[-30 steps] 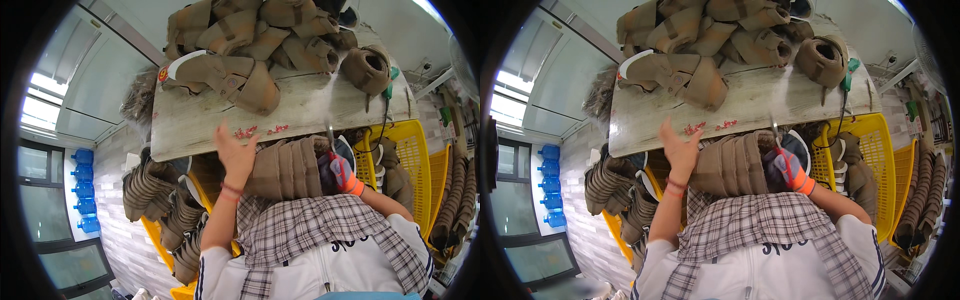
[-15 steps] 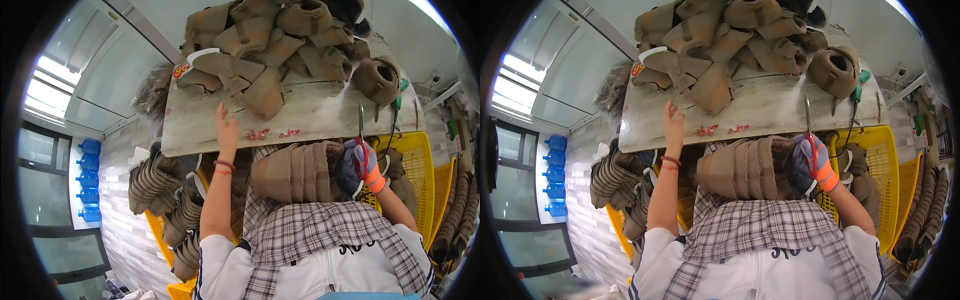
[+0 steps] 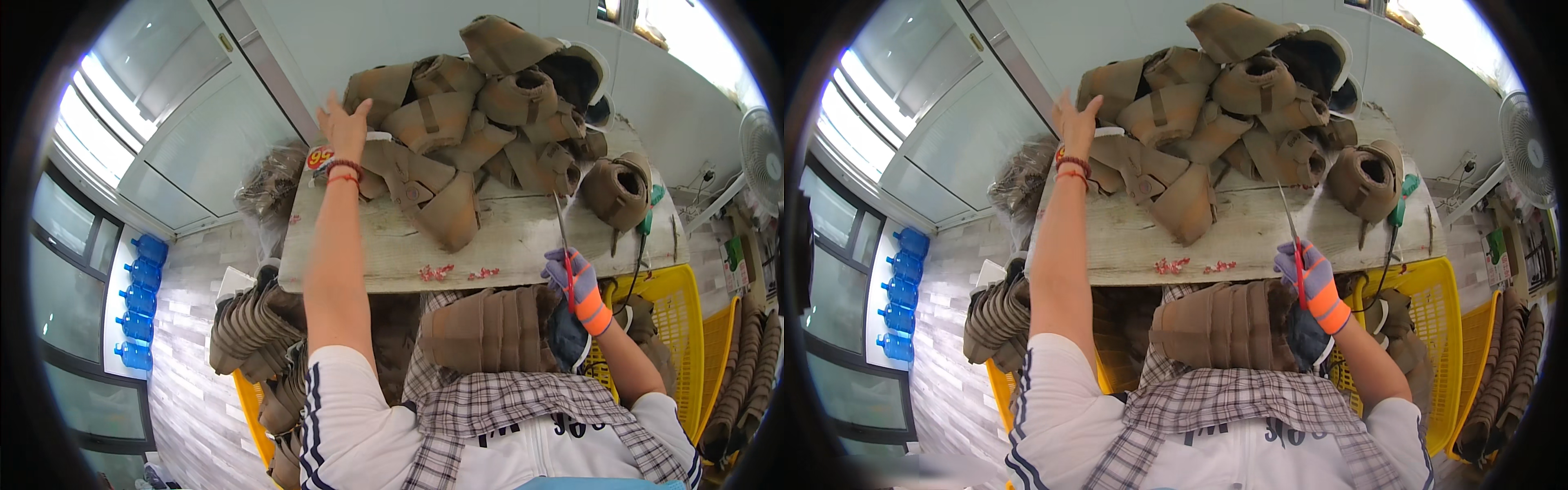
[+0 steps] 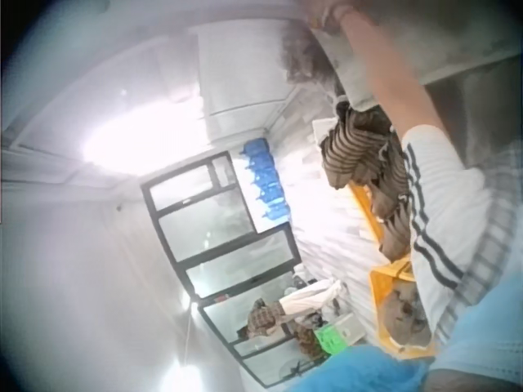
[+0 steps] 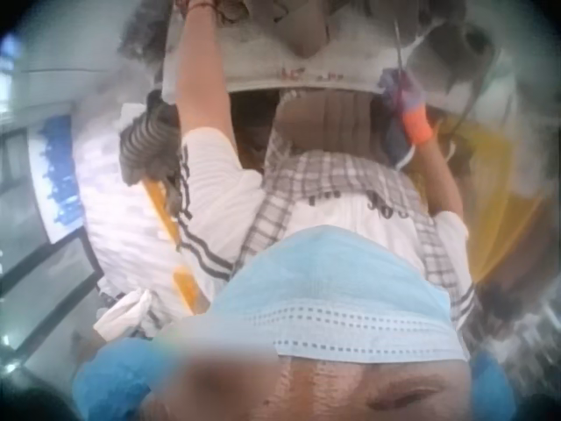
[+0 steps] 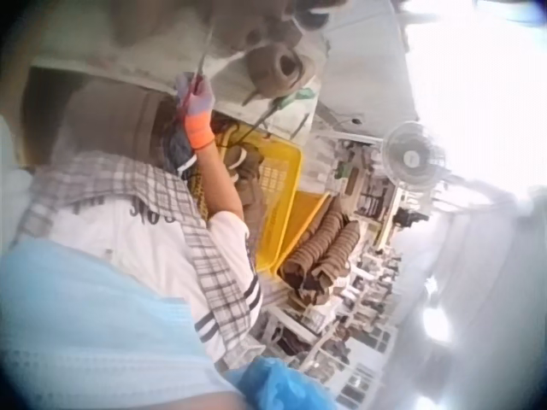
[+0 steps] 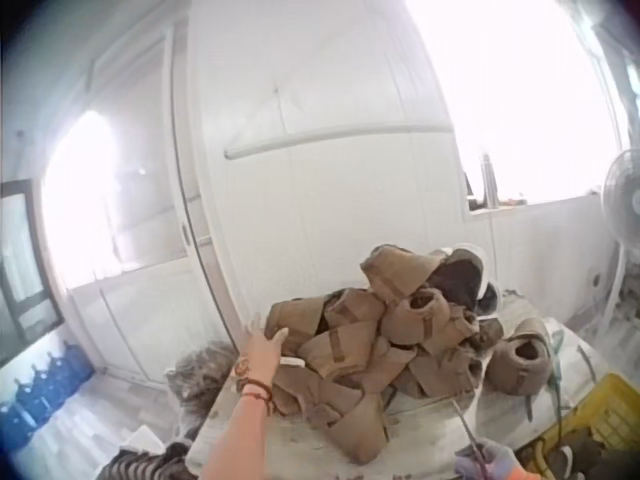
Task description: The person uses a handheld electric trimmer and scissors to trim the interior lining of several beige slip-on shoes. They repeatedly pick up shoes from a pile, trim the inside, and place them into a yellow basket.
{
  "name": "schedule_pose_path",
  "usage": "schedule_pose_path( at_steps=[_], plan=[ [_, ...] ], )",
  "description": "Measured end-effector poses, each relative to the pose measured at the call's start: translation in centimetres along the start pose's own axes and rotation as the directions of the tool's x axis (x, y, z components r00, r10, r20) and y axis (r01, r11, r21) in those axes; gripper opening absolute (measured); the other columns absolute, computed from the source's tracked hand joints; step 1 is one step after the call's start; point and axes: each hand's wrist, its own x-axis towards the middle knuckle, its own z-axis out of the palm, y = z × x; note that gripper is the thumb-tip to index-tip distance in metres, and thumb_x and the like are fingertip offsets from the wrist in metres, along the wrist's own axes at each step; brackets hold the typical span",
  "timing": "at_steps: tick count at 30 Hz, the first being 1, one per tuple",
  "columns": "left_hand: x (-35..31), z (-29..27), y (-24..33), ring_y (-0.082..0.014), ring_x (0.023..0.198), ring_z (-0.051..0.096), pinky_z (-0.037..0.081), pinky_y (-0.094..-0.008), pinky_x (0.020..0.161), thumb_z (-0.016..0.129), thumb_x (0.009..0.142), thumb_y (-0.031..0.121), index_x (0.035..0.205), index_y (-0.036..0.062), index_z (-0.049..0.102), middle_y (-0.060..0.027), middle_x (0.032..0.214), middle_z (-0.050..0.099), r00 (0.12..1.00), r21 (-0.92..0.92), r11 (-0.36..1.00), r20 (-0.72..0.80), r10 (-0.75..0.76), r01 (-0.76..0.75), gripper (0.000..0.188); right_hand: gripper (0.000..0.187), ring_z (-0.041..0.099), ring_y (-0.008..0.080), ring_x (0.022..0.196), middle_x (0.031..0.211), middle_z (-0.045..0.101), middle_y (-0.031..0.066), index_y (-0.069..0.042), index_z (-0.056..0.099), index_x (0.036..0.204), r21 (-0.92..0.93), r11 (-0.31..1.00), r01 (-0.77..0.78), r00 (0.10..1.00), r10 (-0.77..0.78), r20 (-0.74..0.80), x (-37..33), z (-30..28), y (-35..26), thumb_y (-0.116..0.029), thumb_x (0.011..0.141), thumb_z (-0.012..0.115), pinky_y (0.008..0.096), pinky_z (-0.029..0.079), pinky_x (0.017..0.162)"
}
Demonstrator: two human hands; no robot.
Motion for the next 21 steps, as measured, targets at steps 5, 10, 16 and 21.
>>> schedule_pose_path(
  at_steps=[5, 10, 16, 21],
  plan=[
    [4.7, -0.9, -1.7, -0.0368, 0.110, 0.048, 0.039, -0.0440, 0.092, 0.074, 0.071, 0.033, 0.113, -0.0036, 0.056, -0.0238, 0.121, 0.050, 0.981, -0.180, 0.976, 0.176, -0.086, 0.118, 0.059, 0.028, 0.051, 0.0048, 0.058, 0.077, 0.060, 0.0030, -0.001, 0.053, 0.107, 0.020, 1.000, 0.025, 1.000, -0.025, 0.005, -0.2, -0.9, 1.1, -0.012, 0.083, 0.064, 0.0174, 0.037, 0.049],
    [3.6, -11.3, -2.3, -0.0265, 0.100, 0.056, 0.048, -0.0413, 0.083, 0.059, 0.086, 0.008, 0.118, -0.0017, 0.047, -0.0135, 0.112, 0.058, 0.961, -0.883, 0.392, 0.188, -0.204, 0.257, 0.035, 0.034, 0.045, 0.0033, 0.062, 0.075, 0.050, -0.0030, 0.000, 0.049, 0.115, 0.088, 0.993, 0.078, 0.986, -0.090, 0.141, -1.2, -2.8, 0.8, -0.006, 0.083, 0.061, 0.0167, 0.036, 0.054],
    [-9.8, -22.6, -1.5, -0.0321, 0.125, 0.039, 0.032, -0.0538, 0.104, 0.046, 0.093, 0.011, 0.128, 0.0015, 0.041, -0.0140, 0.133, 0.044, 0.854, -0.889, 0.100, 0.391, -0.344, 0.447, 0.037, 0.041, 0.047, 0.0117, 0.062, 0.071, 0.046, 0.0017, -0.003, 0.051, 0.108, -0.458, 0.754, 0.471, 0.877, -0.346, 0.333, -2.6, -0.9, -4.8, -0.014, 0.074, 0.070, 0.0249, 0.040, 0.058],
    [-24.1, -25.4, -1.5, -0.0322, 0.117, 0.047, 0.035, -0.0500, 0.103, 0.065, 0.081, 0.013, 0.122, 0.0030, 0.047, -0.0153, 0.123, 0.052, 0.699, -0.774, -0.089, 0.610, -0.372, 0.627, 0.046, 0.030, 0.054, 0.0277, 0.071, 0.076, 0.055, 0.0102, -0.008, 0.057, 0.092, -0.632, 0.177, 0.755, 0.614, -0.530, 0.584, -3.9, 5.3, -12.7, -0.018, 0.068, 0.072, 0.0341, 0.045, 0.063]
  ],
)
